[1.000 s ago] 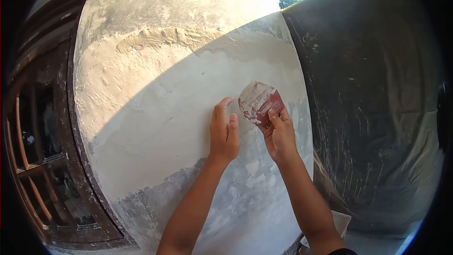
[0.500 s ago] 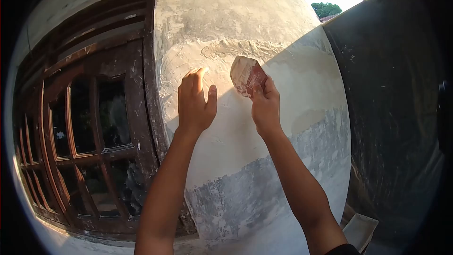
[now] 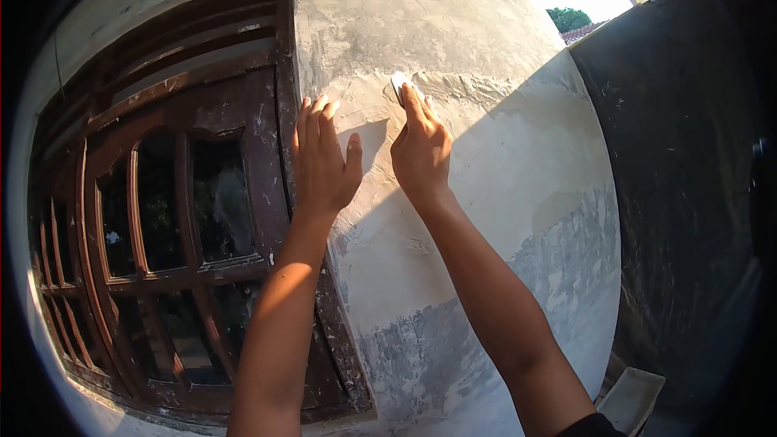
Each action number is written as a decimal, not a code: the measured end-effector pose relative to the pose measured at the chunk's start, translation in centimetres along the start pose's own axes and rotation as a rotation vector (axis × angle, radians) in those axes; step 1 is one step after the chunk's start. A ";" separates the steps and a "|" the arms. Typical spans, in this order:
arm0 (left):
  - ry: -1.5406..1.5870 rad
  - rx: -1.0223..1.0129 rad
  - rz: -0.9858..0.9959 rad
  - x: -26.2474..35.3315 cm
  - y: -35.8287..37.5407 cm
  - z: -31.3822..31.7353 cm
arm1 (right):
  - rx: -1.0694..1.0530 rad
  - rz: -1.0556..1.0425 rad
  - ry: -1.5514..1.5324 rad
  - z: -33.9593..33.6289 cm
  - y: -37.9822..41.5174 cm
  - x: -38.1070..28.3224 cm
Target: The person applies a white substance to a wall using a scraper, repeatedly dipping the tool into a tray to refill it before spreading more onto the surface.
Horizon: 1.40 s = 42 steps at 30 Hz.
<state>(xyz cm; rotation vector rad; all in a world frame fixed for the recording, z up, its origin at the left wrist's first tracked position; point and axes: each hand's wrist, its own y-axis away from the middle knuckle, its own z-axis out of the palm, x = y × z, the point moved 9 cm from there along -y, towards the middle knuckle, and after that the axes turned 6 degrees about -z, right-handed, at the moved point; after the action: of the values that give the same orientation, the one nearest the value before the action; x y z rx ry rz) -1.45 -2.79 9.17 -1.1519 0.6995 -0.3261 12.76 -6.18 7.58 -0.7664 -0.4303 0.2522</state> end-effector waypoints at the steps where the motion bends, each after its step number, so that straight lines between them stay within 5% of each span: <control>1: 0.039 0.015 -0.011 -0.1 0.0 -0.2 | -0.101 0.084 0.005 1.0 0.4 0.6; 9: 0.139 0.073 -0.007 -0.2 0.1 -0.9 | -0.295 0.143 0.101 3.1 0.9 1.4; 14: 0.115 0.059 -0.001 0.2 0.1 -1.1 | -0.635 0.005 0.350 5.1 2.5 0.3; 18: 0.069 0.056 0.019 0.3 0.2 -0.8 | -0.777 -0.063 0.236 1.8 4.0 -2.3; 20: 0.028 0.059 -0.006 0.3 0.0 -0.8 | -0.613 -0.147 0.245 -0.5 3.1 -2.0; 22: 0.013 0.043 -0.018 0.8 -0.2 -1.0 | -0.514 0.102 0.126 -3.0 0.1 0.2; 24: -0.113 0.000 0.053 1.9 -0.7 -0.5 | -0.209 0.018 0.010 -4.2 -2.5 2.5; 26: -0.104 -0.028 0.066 2.4 -1.3 0.1 | -0.116 0.000 -0.076 -3.8 -4.0 5.7; 31: -0.104 -0.093 0.111 2.8 -2.5 2.9 | -0.308 0.250 -0.077 0.4 -6.5 11.8; 36: -0.179 -0.101 0.094 3.1 -2.1 3.4 | -0.486 0.128 -0.179 5.3 -6.7 11.2; 38: -0.168 -0.068 0.092 3.1 -2.1 3.0 | -0.562 0.018 0.018 7.2 -7.2 12.2; 40: -0.177 -0.061 0.090 3.0 -2.1 3.0 | -0.392 0.101 0.239 4.9 -9.8 14.4; 42: -0.180 -0.054 0.085 2.9 -2.1 3.1 | -0.378 0.229 0.086 4.6 -10.4 16.4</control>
<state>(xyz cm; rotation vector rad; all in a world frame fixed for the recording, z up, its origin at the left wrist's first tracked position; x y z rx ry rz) 2.98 -2.99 10.81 -1.1831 0.5993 -0.1308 25.78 -4.49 22.59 -1.1956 -0.3114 0.3558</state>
